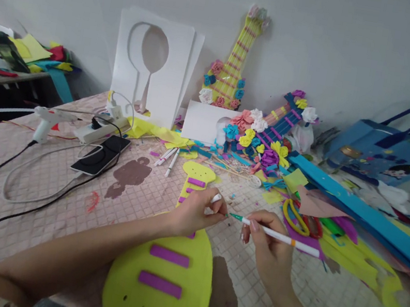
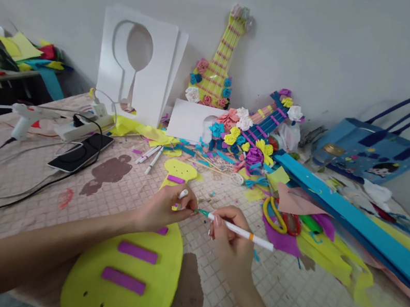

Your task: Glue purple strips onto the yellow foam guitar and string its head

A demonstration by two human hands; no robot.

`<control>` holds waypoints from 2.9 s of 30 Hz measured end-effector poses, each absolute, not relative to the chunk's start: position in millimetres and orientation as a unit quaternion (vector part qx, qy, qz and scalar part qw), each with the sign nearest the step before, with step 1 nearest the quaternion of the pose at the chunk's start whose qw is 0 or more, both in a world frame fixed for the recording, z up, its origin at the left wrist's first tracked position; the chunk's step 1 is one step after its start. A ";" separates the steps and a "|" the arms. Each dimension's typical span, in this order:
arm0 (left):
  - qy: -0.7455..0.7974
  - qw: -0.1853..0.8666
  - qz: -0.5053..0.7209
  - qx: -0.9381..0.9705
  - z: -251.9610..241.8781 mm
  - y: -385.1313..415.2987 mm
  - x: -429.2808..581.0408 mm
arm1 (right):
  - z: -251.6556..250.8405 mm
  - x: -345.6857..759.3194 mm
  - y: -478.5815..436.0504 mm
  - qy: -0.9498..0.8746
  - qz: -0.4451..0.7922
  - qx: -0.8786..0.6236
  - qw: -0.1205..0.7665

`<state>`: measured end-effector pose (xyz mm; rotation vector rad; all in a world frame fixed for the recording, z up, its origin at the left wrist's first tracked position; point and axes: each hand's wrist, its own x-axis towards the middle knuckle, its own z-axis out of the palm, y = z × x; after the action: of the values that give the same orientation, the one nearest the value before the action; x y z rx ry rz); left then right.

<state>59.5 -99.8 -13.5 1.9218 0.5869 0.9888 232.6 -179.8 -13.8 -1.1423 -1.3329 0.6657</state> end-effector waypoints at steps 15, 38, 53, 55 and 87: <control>0.237 0.428 0.391 0.780 -10.9 -100.1 59.3 | -14.7 232.8 -181.1 -0.578 0.291 -0.494 0.580; 0.235 0.435 0.381 0.782 -13.9 -98.5 59.6 | -15.8 232.7 -181.4 -0.585 0.283 -0.498 0.573; 0.218 0.432 0.395 0.781 -13.7 -98.5 59.8 | -14.6 233.1 -182.7 -0.598 0.282 -0.510 0.551; 0.221 0.433 0.393 0.781 -13.6 -98.6 59.9 | -14.7 233.1 -182.9 -0.597 0.274 -0.512 0.553; 0.397 0.142 0.100 0.901 -9.2 -51.2 91.8 | -10.6 248.6 -172.9 -0.538 0.269 -0.500 0.623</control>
<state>91.8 -51.2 -9.2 2.6009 1.1462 0.2899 248.6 -172.9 -10.6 -1.1489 -1.2346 0.6172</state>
